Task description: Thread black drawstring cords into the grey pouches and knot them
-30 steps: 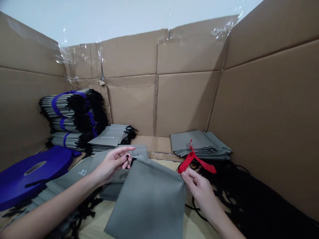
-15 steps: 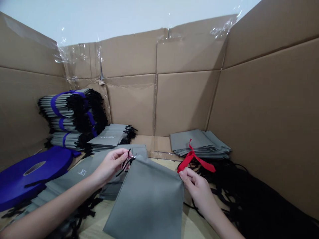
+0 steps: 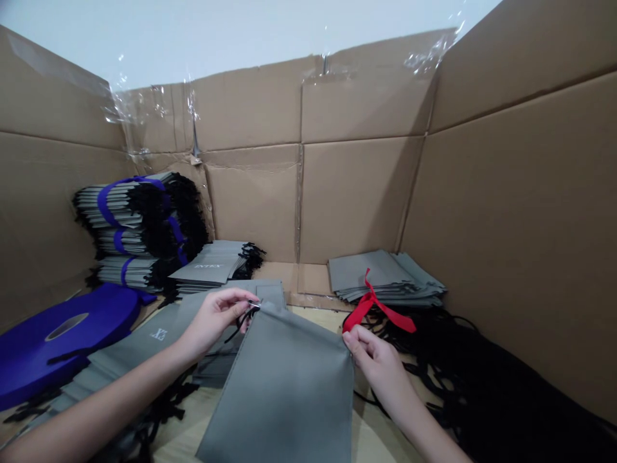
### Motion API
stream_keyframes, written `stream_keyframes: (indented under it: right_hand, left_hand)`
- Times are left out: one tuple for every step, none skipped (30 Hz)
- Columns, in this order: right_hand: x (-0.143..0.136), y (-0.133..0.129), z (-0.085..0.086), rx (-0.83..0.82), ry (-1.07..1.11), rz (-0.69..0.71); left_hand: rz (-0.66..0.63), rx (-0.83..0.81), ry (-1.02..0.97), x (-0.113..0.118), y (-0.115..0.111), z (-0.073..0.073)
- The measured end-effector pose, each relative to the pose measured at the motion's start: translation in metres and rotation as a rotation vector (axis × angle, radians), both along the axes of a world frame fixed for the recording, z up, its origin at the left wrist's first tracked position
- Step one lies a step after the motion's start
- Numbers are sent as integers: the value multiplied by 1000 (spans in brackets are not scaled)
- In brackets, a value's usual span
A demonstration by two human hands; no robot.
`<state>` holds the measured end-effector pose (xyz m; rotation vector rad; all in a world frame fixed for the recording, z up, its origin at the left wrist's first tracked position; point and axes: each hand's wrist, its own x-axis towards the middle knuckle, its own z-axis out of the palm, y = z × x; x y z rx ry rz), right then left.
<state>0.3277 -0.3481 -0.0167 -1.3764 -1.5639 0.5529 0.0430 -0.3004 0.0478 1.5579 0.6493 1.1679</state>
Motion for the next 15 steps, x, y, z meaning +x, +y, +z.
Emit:
stream_keyframes:
  right_hand:
    - [0, 0, 0, 0, -14, -5]
    - [0, 0, 0, 1, -28, -11]
    - [0, -1, 1, 5, -41, -18]
    - [0, -1, 2, 11, -51, -27]
    - [-1, -2, 3, 16, -61, -36]
    - [-2, -2, 5, 23, -72, -44]
    - [-3, -3, 6, 33, -84, -52]
    - [-4, -4, 8, 42, -100, -60]
    - [-5, -4, 10, 50, -121, -66]
    - [-5, -5, 11, 57, -145, -73]
    - [-6, -5, 13, 63, -168, -82]
    - [-6, -6, 14, 68, -188, -93]
    - [-7, -7, 15, 70, -204, -105]
    - [-7, -7, 16, 71, -216, -116]
    - [-8, -8, 17, 71, -223, -122]
  left_hand:
    - [18, 20, 16, 0, 0, 0]
    - [38, 41, 33, -1, 0, 0]
    - [59, 63, 52, -1, 0, 0]
    - [79, 84, 69, -1, 0, 0]
    - [94, 104, 82, -2, 0, -1]
    - [103, 122, 90, -1, 0, -1]
    - [108, 136, 96, -1, -1, -2]
    - [111, 143, 100, -1, -1, -3]
    - [114, 147, 104, 0, -2, -4]
    - [121, 150, 110, 0, -3, -5]
    - [132, 157, 117, 1, -4, -5]
    - [150, 171, 125, 1, -5, -6]
    - [172, 196, 136, 1, -5, -7]
    - [193, 225, 149, 1, -5, -8]
    - [211, 257, 160, 1, -5, -9]
